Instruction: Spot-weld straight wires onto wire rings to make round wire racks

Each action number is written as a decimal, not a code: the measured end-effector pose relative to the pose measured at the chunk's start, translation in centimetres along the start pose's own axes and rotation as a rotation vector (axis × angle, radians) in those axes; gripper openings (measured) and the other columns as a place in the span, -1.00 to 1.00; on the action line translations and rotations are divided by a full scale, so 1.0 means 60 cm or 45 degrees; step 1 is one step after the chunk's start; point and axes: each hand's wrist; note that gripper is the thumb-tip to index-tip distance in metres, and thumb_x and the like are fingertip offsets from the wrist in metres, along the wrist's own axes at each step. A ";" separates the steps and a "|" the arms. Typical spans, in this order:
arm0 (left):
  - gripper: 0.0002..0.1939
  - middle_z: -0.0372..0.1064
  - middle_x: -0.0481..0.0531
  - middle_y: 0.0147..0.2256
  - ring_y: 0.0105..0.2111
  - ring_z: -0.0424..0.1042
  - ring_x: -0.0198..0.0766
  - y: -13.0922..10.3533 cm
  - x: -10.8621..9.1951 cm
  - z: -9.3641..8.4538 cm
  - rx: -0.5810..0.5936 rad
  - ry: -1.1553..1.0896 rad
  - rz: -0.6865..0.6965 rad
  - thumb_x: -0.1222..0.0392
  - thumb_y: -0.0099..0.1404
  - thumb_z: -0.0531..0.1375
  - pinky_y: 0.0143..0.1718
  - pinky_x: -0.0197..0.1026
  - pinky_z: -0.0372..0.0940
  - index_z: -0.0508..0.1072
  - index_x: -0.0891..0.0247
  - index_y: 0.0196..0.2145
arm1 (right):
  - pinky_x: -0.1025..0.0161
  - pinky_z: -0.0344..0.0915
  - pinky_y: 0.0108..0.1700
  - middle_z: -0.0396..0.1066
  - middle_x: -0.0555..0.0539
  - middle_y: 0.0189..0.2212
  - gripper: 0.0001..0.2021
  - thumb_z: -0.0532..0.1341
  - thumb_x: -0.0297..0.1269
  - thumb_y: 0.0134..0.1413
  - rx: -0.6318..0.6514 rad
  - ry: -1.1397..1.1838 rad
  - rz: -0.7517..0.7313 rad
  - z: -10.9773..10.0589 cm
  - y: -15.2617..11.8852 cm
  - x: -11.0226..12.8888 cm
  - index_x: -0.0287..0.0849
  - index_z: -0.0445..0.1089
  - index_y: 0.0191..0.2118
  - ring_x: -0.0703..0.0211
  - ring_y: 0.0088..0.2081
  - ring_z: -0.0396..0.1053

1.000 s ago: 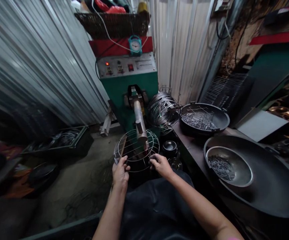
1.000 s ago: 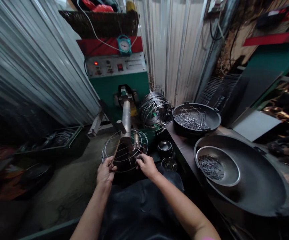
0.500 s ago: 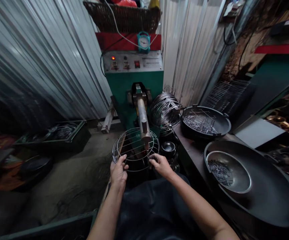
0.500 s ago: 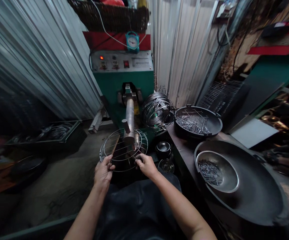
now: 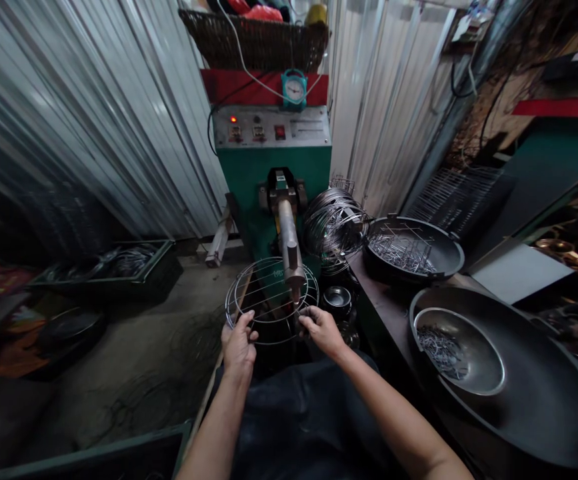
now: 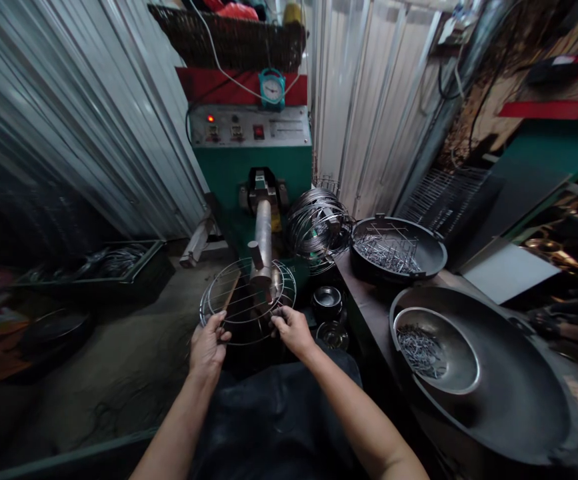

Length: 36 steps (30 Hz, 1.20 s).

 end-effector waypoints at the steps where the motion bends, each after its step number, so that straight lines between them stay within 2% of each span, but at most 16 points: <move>1: -0.55 0.07 -0.24 -0.60 -0.67 -0.02 -0.56 0.001 0.001 0.000 -0.002 -0.001 -0.004 0.25 -0.30 0.35 -0.70 -0.42 -0.12 0.25 0.27 -0.42 | 0.39 0.18 -0.58 0.35 0.06 -0.57 -0.91 0.12 -0.27 -0.06 0.001 0.013 0.000 0.000 0.000 0.001 -0.17 0.27 -0.44 0.32 -0.63 0.30; 10: -0.55 0.15 -0.21 -0.56 -0.67 -0.01 -0.57 0.002 0.004 0.002 -0.026 -0.027 -0.003 0.25 -0.30 0.35 -0.71 -0.42 -0.12 0.28 0.29 -0.40 | 0.36 0.20 -0.53 0.34 0.06 -0.57 -0.89 0.12 -0.25 -0.07 -0.023 0.024 -0.046 -0.001 0.000 0.009 -0.17 0.27 -0.42 0.32 -0.62 0.29; 15: -0.56 0.14 -0.21 -0.58 -0.67 0.00 -0.56 0.008 0.004 0.005 -0.044 -0.026 -0.063 0.24 -0.32 0.36 -0.71 -0.41 -0.14 0.28 0.29 -0.43 | 0.36 0.20 -0.52 0.32 0.08 -0.59 -0.90 0.10 -0.27 -0.06 0.002 -0.001 -0.072 -0.004 0.007 0.015 -0.18 0.28 -0.43 0.33 -0.62 0.28; 23: -0.58 0.16 -0.17 -0.57 -0.67 0.01 -0.54 0.005 -0.001 0.017 -0.090 -0.011 -0.077 0.26 -0.37 0.35 -0.74 -0.41 -0.15 0.28 0.31 -0.49 | 0.41 0.16 -0.60 0.33 0.08 -0.61 -0.90 0.11 -0.28 -0.06 0.005 0.042 -0.004 -0.005 0.023 0.010 -0.19 0.27 -0.43 0.35 -0.66 0.26; 28: -0.58 0.15 -0.17 -0.56 -0.66 0.01 -0.53 0.000 -0.002 0.015 -0.127 0.012 -0.060 0.25 -0.38 0.36 -0.75 -0.40 -0.13 0.25 0.30 -0.53 | 0.36 0.24 -0.57 0.35 0.05 -0.61 -0.85 0.15 -0.22 -0.07 -0.074 0.096 -0.028 -0.002 0.012 0.001 -0.18 0.33 -0.39 0.31 -0.63 0.29; 32: -0.61 0.12 -0.19 -0.58 -0.67 0.00 -0.53 -0.005 0.003 0.013 -0.135 0.051 -0.038 0.22 -0.33 0.34 -0.74 -0.38 -0.12 0.24 0.28 -0.53 | 0.32 0.30 -0.49 0.38 0.00 -0.53 -0.73 0.16 -0.11 -0.06 -0.241 0.184 -0.038 -0.032 -0.024 -0.023 -0.19 0.38 -0.29 0.27 -0.54 0.34; 36: -0.62 0.04 -0.22 -0.62 -0.68 -0.02 -0.52 -0.011 0.007 0.012 -0.173 0.066 -0.006 0.18 -0.29 0.34 -0.73 -0.36 -0.10 0.22 0.27 -0.53 | 0.35 0.23 -0.58 0.35 0.00 -0.52 -0.65 0.17 -0.10 -0.10 -0.349 0.257 0.167 -0.082 -0.068 -0.079 -0.25 0.36 -0.23 0.30 -0.60 0.30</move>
Point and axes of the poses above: each hand's wrist, its own y-axis towards the middle knuckle, its own z-axis out of the palm, x = y × z
